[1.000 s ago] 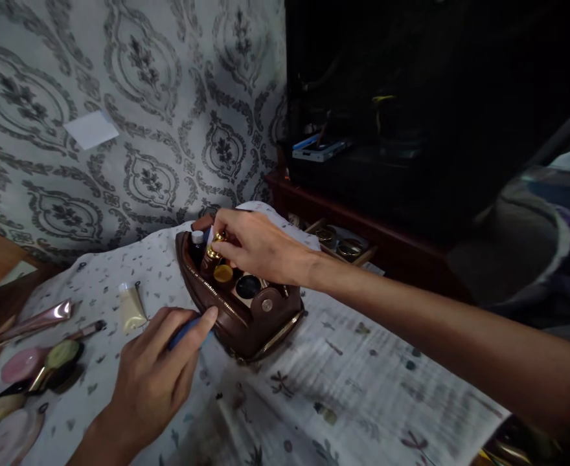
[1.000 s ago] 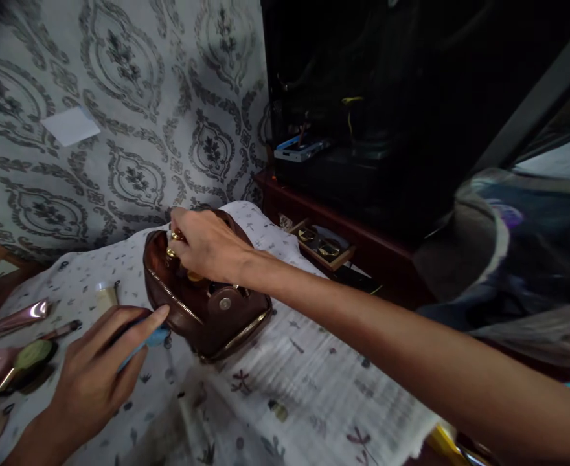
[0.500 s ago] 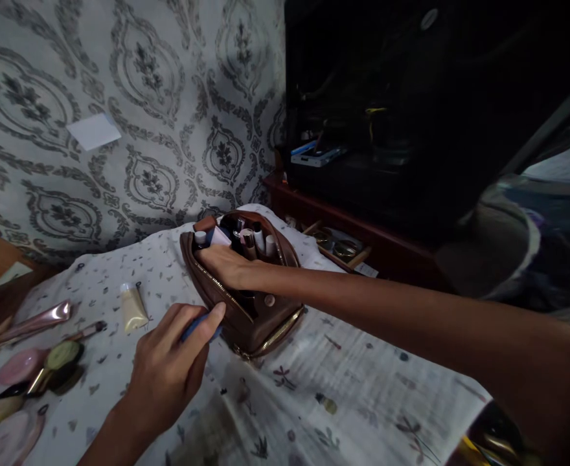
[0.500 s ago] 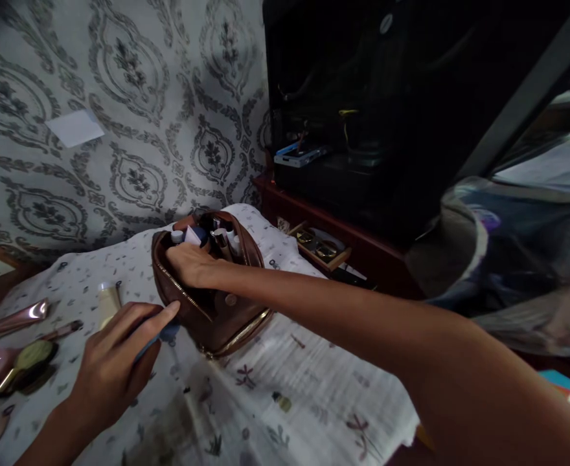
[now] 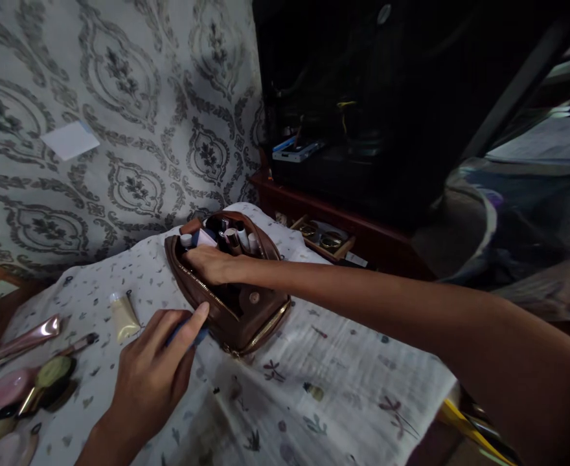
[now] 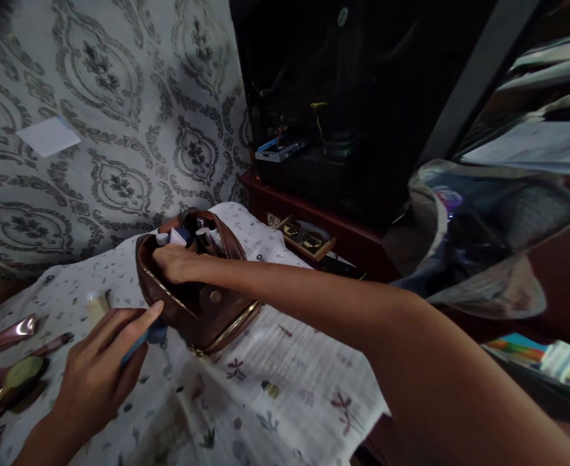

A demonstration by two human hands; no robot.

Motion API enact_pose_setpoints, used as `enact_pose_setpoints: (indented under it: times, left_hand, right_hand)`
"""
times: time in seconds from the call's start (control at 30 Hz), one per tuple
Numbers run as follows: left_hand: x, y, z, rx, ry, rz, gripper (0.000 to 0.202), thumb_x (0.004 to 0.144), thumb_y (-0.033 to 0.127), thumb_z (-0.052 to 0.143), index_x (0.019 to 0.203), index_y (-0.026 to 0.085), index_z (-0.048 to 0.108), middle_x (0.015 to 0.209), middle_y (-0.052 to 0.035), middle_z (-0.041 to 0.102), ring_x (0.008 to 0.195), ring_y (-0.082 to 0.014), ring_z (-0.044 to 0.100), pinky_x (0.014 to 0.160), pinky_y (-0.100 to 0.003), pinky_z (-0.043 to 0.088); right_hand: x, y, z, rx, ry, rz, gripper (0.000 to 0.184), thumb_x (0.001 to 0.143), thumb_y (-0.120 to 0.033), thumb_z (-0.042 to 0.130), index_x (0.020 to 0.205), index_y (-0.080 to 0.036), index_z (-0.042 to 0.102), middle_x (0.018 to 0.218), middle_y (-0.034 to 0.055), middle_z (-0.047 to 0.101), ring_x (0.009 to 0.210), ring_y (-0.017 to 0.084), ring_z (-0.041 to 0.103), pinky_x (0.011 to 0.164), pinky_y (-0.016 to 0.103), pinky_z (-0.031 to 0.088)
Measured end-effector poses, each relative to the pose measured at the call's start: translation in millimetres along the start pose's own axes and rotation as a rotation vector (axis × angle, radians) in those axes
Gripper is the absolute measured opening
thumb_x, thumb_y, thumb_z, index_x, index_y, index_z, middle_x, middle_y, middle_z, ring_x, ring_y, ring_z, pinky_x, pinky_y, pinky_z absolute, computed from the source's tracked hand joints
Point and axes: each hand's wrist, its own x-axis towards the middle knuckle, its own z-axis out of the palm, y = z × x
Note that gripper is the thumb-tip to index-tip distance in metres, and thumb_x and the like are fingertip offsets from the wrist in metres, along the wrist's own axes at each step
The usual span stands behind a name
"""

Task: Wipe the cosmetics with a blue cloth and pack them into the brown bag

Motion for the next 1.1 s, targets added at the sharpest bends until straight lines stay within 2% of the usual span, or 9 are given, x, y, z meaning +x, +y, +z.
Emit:
enact_pose_setpoints:
  times: [0.17,0.3,0.37,0.47,0.53,0.6,0.83,0.93,1.1]
  left_hand:
    - [0,0,0.4,0.025,-0.028,-0.002,0.052,0.097,0.008,0.045,0.147,0.022,0.044,0.098,-0.0063,0.061,0.089,-0.0187,0.058,0.074,-0.026,0.044]
    - [-1,0,1.3,0.063,-0.033,0.003,0.052,0.097,0.009,0.045,0.147,0.021,0.044,0.097,-0.0061,0.059,0.089,-0.0187,0.057,0.071,-0.025,0.043]
    - [-2,0,1.0,0.088,-0.041,0.007,0.052,0.097,0.009,0.045,0.148,0.021,0.043,0.096,-0.0059,0.058,0.089,-0.0185,0.057,0.069,-0.025,0.043]
    - [-2,1,-0.4,0.107,-0.044,0.002,0.055,0.097,0.008,0.043,0.15,0.022,0.04,0.096,-0.0055,0.058,0.088,-0.0183,0.057,0.07,-0.025,0.043]
    - [-1,2,-1.4,0.104,-0.051,-0.001,0.055,0.098,0.009,0.043,0.151,0.023,0.04,0.094,-0.0051,0.058,0.087,-0.0183,0.057,0.073,-0.025,0.045]
    - [-2,2,-2.1,0.095,-0.059,-0.009,0.056,0.098,0.01,0.042,0.152,0.023,0.039,0.094,-0.0049,0.059,0.086,-0.0184,0.057,0.075,-0.026,0.046]
    - [-23,1,-2.4,0.079,-0.021,-0.057,0.055,0.097,0.013,0.045,0.151,0.017,0.037,0.107,-0.0092,0.065,0.095,-0.0205,0.062,0.076,-0.027,0.049]
    - [-41,-3,-2.4,0.114,-0.043,-0.096,0.045,0.098,0.017,0.045,0.143,0.015,0.045,0.109,-0.0103,0.066,0.098,-0.0207,0.063,0.075,-0.025,0.05]
    - [-83,-16,2.3,0.296,-0.149,-0.187,0.032,0.099,0.022,0.041,0.125,0.02,0.061,0.103,-0.0083,0.067,0.095,-0.0226,0.064,0.068,-0.027,0.051]
  right_hand:
    - [-4,2,-3,0.027,-0.017,-0.019,0.019,0.089,-0.014,0.059,0.102,-0.008,0.071,0.106,0.014,0.074,0.095,0.024,0.07,0.073,0.027,0.052]
    - [-15,1,-17,-0.006,0.036,-0.049,0.025,0.082,-0.006,0.062,0.106,-0.009,0.069,0.111,0.0133,0.074,0.096,0.022,0.07,0.072,0.024,0.051]
    - [-24,0,-27,0.02,0.055,-0.055,0.029,0.079,-0.001,0.061,0.106,-0.009,0.068,0.102,0.012,0.075,0.088,0.02,0.07,0.067,0.023,0.05]
    - [-42,-1,-40,0.117,0.107,-0.077,0.022,0.082,0.0,0.055,0.095,-0.01,0.07,0.074,0.0067,0.073,0.07,0.018,0.069,0.061,0.023,0.048]
    - [-55,-2,-44,0.148,0.2,-0.107,0.02,0.085,-0.002,0.053,0.085,-0.012,0.07,0.064,0.0031,0.069,0.066,0.016,0.067,0.063,0.022,0.046]
    - [-69,-3,-44,0.166,0.321,-0.125,0.019,0.087,-0.004,0.055,0.08,-0.013,0.07,0.065,0.0012,0.068,0.068,0.014,0.066,0.066,0.022,0.045]
    - [-117,0,-29,0.413,0.624,-0.113,0.02,0.091,-0.007,0.055,0.085,-0.014,0.073,0.065,-0.0032,0.066,0.056,0.008,0.061,0.065,0.021,0.044]
    - [-138,7,-16,0.514,0.717,-0.132,0.018,0.094,-0.017,0.056,0.085,-0.014,0.072,0.066,-0.002,0.066,0.053,0.008,0.06,0.058,0.02,0.044]
    - [-173,22,15,0.552,0.776,-0.138,0.02,0.096,-0.027,0.057,0.093,-0.015,0.073,0.071,0.0016,0.072,0.052,0.01,0.062,0.051,0.02,0.049]
